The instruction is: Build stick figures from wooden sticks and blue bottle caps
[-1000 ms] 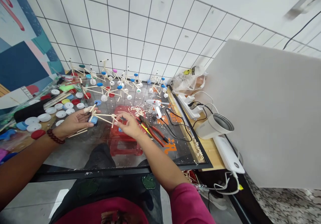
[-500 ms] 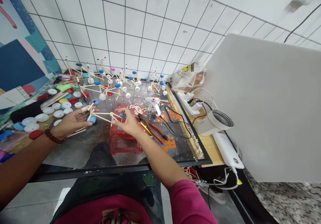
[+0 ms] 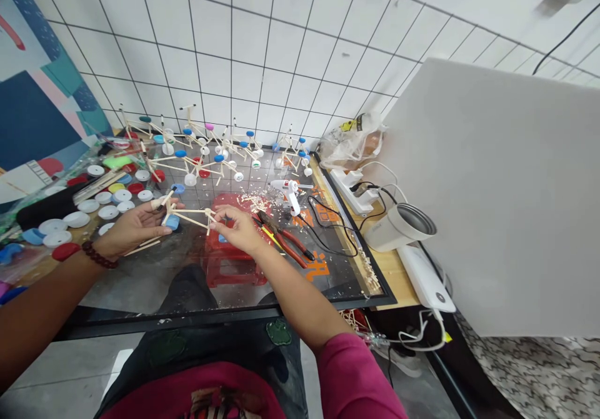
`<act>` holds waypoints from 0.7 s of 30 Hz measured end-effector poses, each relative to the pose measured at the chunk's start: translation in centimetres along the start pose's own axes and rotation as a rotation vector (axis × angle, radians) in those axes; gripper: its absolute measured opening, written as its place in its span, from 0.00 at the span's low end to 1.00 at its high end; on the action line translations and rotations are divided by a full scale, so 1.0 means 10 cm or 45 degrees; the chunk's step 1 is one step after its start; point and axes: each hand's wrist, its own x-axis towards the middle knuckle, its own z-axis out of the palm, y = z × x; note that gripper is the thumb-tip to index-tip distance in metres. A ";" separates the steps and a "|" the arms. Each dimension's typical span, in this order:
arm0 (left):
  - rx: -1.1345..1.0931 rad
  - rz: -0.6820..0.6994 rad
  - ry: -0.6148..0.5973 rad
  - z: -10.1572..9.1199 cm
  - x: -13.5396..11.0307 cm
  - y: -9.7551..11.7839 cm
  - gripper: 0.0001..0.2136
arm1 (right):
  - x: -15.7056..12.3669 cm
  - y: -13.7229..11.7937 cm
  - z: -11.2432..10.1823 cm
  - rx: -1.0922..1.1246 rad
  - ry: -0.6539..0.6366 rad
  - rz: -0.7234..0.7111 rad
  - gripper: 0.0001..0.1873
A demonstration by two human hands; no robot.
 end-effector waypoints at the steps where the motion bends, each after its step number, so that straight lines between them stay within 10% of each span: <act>1: -0.005 -0.003 0.003 0.00 0.00 0.00 0.37 | 0.00 0.00 0.00 0.003 -0.004 -0.005 0.19; 21: -0.039 0.014 0.027 -0.01 0.02 -0.03 0.37 | 0.00 -0.02 0.02 -0.016 0.058 -0.007 0.17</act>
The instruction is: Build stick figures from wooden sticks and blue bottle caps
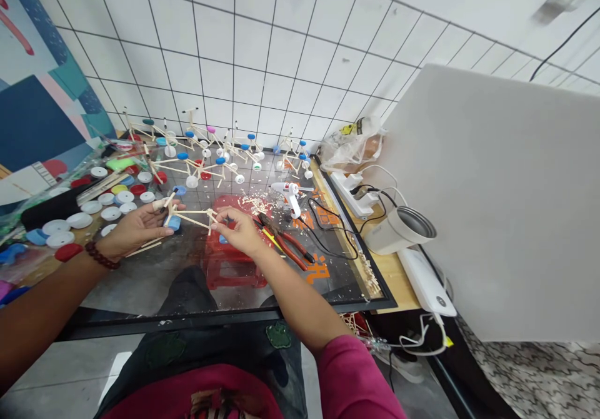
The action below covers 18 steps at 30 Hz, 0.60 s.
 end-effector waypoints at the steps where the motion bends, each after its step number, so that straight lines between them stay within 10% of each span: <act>1: -0.006 -0.004 0.001 0.00 0.00 0.00 0.37 | 0.00 0.00 0.00 0.007 0.000 -0.002 0.17; 18: 0.007 0.036 0.004 0.00 0.00 -0.01 0.37 | 0.00 0.02 0.00 0.050 -0.016 0.014 0.17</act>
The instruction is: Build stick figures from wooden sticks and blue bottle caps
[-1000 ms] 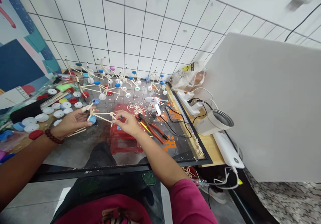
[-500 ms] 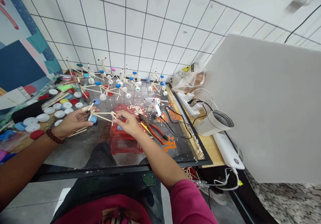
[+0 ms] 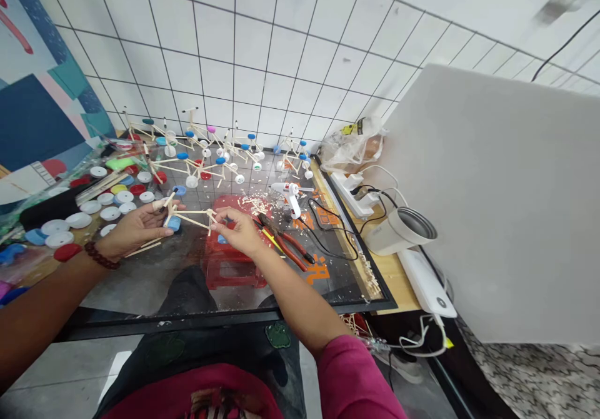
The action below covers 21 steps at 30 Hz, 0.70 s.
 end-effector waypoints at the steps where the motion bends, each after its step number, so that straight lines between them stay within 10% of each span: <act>1: -0.001 0.002 -0.001 0.00 0.00 0.00 0.37 | 0.00 0.00 0.00 0.008 0.000 -0.006 0.16; 21: 0.032 -0.018 -0.050 -0.01 -0.01 0.04 0.34 | 0.04 0.03 -0.13 0.181 0.243 -0.032 0.13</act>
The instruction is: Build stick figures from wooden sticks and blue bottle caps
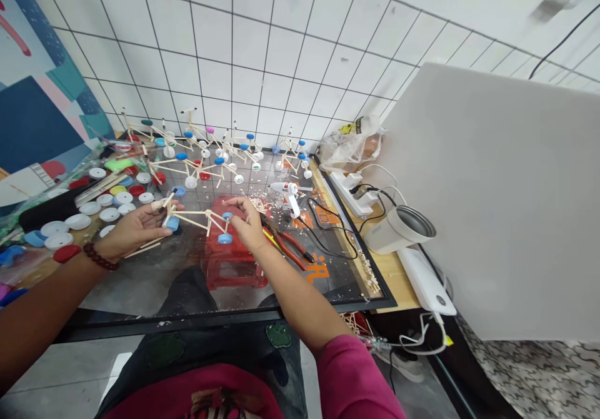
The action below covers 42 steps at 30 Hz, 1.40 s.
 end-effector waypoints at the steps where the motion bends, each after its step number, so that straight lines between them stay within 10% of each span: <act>1: -0.004 -0.007 -0.002 0.01 0.00 0.01 0.34 | 0.00 -0.01 0.00 -0.023 -0.010 -0.005 0.13; 15: -0.086 -0.022 0.007 0.04 -0.01 0.04 0.32 | -0.06 -0.07 0.10 -0.632 -0.159 -0.277 0.14; 42: -0.045 -0.008 0.001 0.01 0.00 -0.02 0.31 | -0.08 -0.10 0.13 -0.590 -0.168 -0.065 0.07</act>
